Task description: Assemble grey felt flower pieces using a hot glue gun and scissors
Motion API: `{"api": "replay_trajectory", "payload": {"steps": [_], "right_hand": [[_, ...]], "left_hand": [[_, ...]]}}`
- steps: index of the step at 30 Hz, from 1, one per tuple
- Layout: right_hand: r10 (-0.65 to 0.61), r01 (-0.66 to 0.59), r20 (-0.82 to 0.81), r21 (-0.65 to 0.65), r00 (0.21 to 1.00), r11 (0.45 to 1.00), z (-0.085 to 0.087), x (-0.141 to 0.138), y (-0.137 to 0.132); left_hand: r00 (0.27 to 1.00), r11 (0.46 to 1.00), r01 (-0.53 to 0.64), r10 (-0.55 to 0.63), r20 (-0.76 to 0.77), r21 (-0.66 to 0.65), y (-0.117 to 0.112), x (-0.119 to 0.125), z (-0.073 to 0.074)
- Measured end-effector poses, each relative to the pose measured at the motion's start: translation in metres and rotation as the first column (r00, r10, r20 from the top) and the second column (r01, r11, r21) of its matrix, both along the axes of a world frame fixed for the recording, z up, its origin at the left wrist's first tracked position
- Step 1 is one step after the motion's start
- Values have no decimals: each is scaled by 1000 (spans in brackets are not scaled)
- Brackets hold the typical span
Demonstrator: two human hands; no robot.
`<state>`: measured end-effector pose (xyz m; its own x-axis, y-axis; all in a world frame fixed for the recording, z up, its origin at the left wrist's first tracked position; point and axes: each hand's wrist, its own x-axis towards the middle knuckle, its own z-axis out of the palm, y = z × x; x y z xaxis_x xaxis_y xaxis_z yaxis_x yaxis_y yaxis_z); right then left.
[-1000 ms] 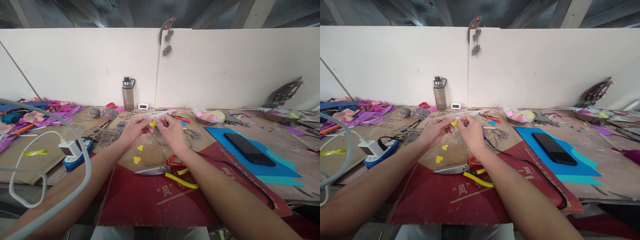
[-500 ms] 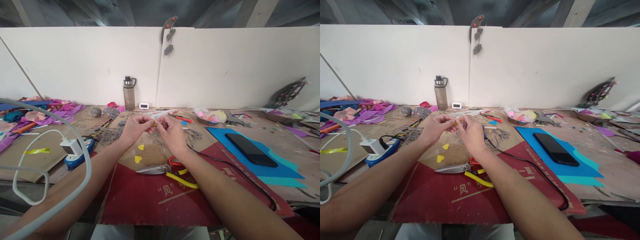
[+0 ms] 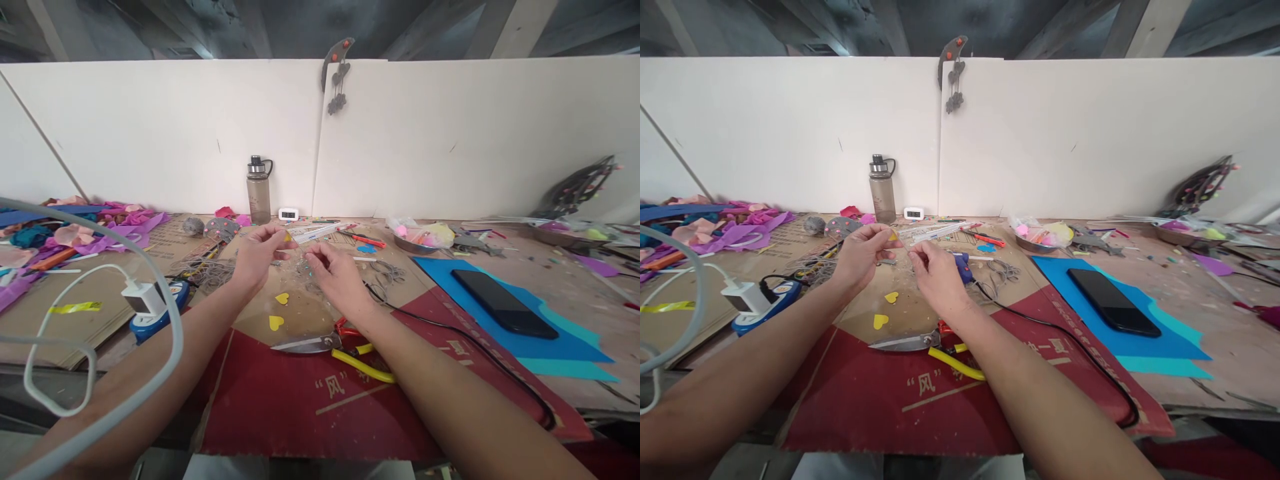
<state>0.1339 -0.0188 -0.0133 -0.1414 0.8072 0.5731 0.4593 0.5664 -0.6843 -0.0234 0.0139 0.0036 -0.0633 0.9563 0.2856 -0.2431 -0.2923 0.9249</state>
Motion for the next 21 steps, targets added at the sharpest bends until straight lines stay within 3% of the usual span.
{"api": "replay_trajectory", "payload": {"steps": [3,6,9,16,19,21], "right_hand": [[57,-56,10,-53,998,997,2,1,-1],[102,-104,-24,-128,995,986,6,8,1],[105,-114,-53,-217,993,970,13,23,6],[159,-162,-45,-440,986,883,30,61,-1],[373,-304,2,-576,928,759,30,73,-9],[379,-297,50,-532,924,793,27,80,-10]], "left_hand": [[980,998,-7,19,199,-62,6,-9,10],[912,993,-28,71,404,-112,13,-23,22],[839,998,5,34,544,-70,23,-37,29],[822,999,-36,38,568,-14,44,-58,19],[839,999,-36,45,543,-27,50,-63,15],[860,998,-22,45,508,-50,50,-62,13]]}}
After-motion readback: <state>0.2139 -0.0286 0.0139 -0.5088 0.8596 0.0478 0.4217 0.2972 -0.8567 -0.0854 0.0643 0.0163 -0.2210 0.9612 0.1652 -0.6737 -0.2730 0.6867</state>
